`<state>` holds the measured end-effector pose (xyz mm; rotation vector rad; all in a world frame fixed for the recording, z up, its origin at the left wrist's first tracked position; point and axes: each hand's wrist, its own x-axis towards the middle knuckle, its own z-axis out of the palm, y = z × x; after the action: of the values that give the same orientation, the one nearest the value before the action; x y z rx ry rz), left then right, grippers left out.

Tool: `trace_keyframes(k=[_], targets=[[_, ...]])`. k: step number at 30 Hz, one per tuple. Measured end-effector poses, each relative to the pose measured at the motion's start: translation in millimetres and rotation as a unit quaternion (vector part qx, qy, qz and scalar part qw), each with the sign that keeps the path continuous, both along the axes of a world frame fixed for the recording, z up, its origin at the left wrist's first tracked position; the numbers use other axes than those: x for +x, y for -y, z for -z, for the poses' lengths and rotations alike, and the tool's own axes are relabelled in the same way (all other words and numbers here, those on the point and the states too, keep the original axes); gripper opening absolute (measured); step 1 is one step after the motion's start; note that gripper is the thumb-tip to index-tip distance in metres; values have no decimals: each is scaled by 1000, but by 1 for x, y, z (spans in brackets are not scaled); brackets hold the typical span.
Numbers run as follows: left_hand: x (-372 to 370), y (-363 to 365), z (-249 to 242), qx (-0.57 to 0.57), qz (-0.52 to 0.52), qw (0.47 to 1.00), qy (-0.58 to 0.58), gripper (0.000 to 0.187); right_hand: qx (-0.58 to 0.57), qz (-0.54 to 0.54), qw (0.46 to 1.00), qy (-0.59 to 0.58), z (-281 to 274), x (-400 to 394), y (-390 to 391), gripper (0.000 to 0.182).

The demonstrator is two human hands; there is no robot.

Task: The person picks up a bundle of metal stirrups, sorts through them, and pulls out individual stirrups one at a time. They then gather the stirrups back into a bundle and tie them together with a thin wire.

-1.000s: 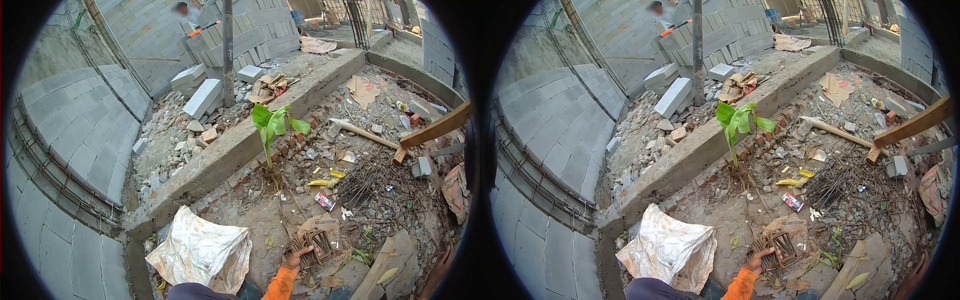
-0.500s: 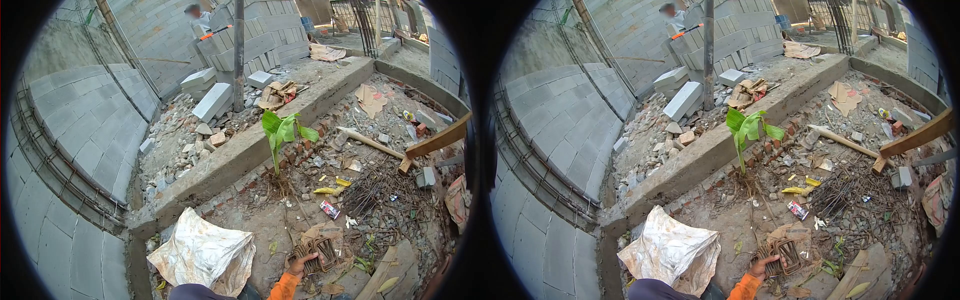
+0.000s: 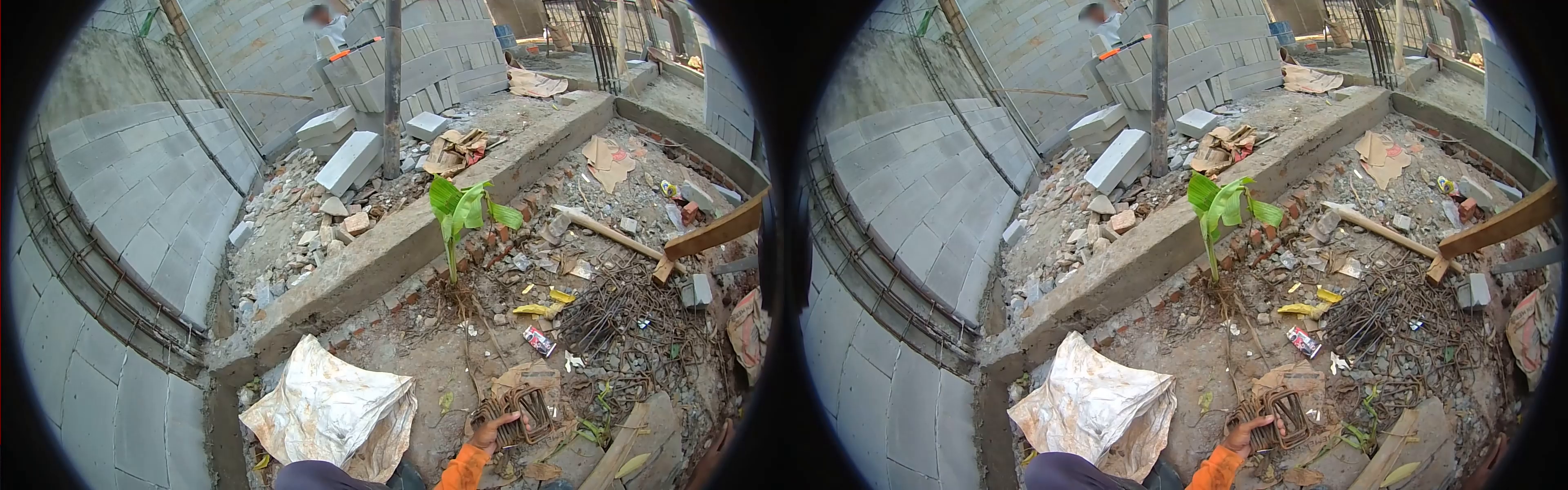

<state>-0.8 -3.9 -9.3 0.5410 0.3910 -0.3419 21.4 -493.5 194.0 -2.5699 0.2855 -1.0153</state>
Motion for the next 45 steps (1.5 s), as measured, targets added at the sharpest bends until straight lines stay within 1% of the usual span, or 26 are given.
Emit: trace_keyframes(k=[4,9,11,13,16,19,21,24,31,36,42,45], targets=[[-1,1,-4,5,-7,1000,-16,24,-39,-14,999,-18,-2,-2,-4,21],[-1,4,3,-31,-36,999,17,22,-108,-43,992,-58,-35,-5,-40,23],[-2,5,2,-40,-50,997,32,23,-111,-33,991,-67,-22,-5,-28,22],[-2,7,-10,-47,-68,995,49,24,-118,-33,990,-67,-20,-4,-27,21],[-2,7,-3,-91,-81,991,50,26,-134,-44,988,-58,-24,-6,-33,20],[-4,8,0,-111,-89,989,47,26,-142,-35,987,-67,-28,-7,-36,20],[-2,8,-1,-105,-90,989,58,27,-148,-25,986,-79,-25,-7,-32,20],[-3,7,-7,-107,-88,989,60,28,-126,-35,989,-75,-24,-6,-33,21],[-4,10,-14,-113,-89,987,67,30,-158,-48,984,-73,-19,-6,-27,22],[-4,12,-5,-93,-91,990,61,30,-163,-61,982,-70,-18,-6,-27,21],[-5,13,-8,-97,-83,989,68,31,-208,-54,974,-65,-27,-6,-36,20],[-6,14,-10,-101,-80,988,80,32,-194,-36,977,-80,-22,-6,-34,20]])
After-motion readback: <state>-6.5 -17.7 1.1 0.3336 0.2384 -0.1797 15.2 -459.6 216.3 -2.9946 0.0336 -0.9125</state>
